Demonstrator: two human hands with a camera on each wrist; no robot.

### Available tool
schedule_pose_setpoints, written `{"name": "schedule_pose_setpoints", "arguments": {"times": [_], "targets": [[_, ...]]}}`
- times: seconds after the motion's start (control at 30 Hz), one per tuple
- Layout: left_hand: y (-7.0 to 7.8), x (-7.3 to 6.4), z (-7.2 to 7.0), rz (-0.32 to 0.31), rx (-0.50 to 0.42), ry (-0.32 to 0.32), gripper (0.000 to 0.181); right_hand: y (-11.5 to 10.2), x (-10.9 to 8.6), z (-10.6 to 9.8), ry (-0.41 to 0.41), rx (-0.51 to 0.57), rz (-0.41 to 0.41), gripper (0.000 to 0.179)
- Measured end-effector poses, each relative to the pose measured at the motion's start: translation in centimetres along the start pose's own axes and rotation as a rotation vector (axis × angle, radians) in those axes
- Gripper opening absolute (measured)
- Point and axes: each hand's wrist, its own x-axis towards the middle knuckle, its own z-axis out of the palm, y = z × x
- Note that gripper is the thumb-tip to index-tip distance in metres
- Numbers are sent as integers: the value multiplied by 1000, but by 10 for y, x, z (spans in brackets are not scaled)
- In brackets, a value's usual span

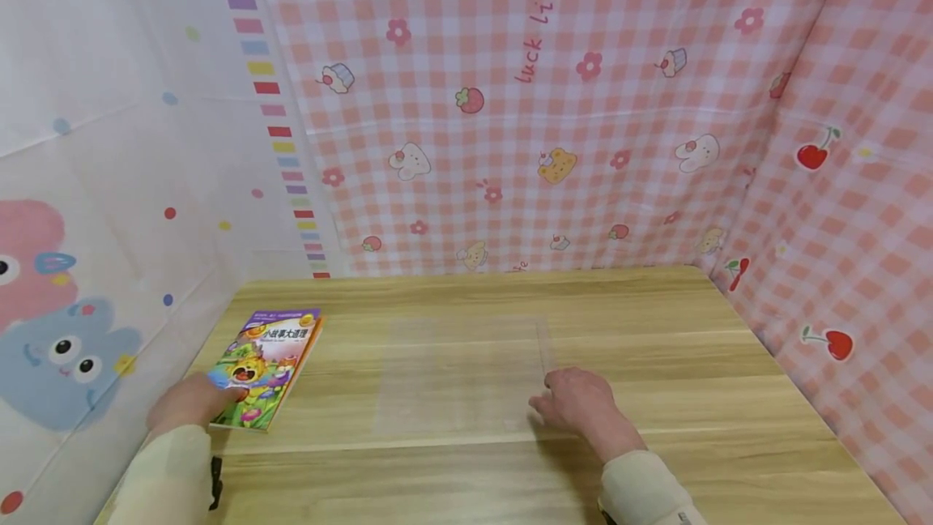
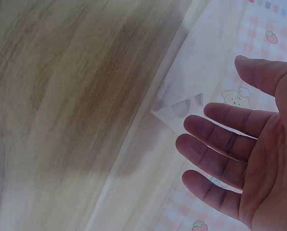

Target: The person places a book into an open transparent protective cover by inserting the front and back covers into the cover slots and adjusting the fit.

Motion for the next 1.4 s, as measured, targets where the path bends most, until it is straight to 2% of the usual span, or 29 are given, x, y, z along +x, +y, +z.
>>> {"name": "schedule_pose_setpoints", "arguments": {"times": [0.27,0.47,0.6,0.7,0.8,0.93,1.03,1.17,1.4], "targets": [[2,2,0,-2,5,9,68,-1,-2,1,-1,-11,-9,41],[5,-1,0,-69,30,18,74,-1,-2,1,-2,-25,-23,41],[6,-3,-1,-100,12,30,82,-1,-3,1,6,-31,-31,40],[7,-2,-1,-104,-42,49,85,0,-3,2,4,-33,-27,41],[6,-1,-1,-77,-112,69,83,1,-1,3,-4,-33,-21,41],[4,1,-6,10,-154,85,71,2,-1,4,-12,-29,-18,40],[2,2,-12,75,-161,78,63,2,-1,3,-15,-26,-18,40],[2,3,-18,118,-209,53,64,2,-1,2,-22,-25,-11,40],[7,7,-22,130,-452,4,75,1,-2,-1,-17,-26,0,42]]}}
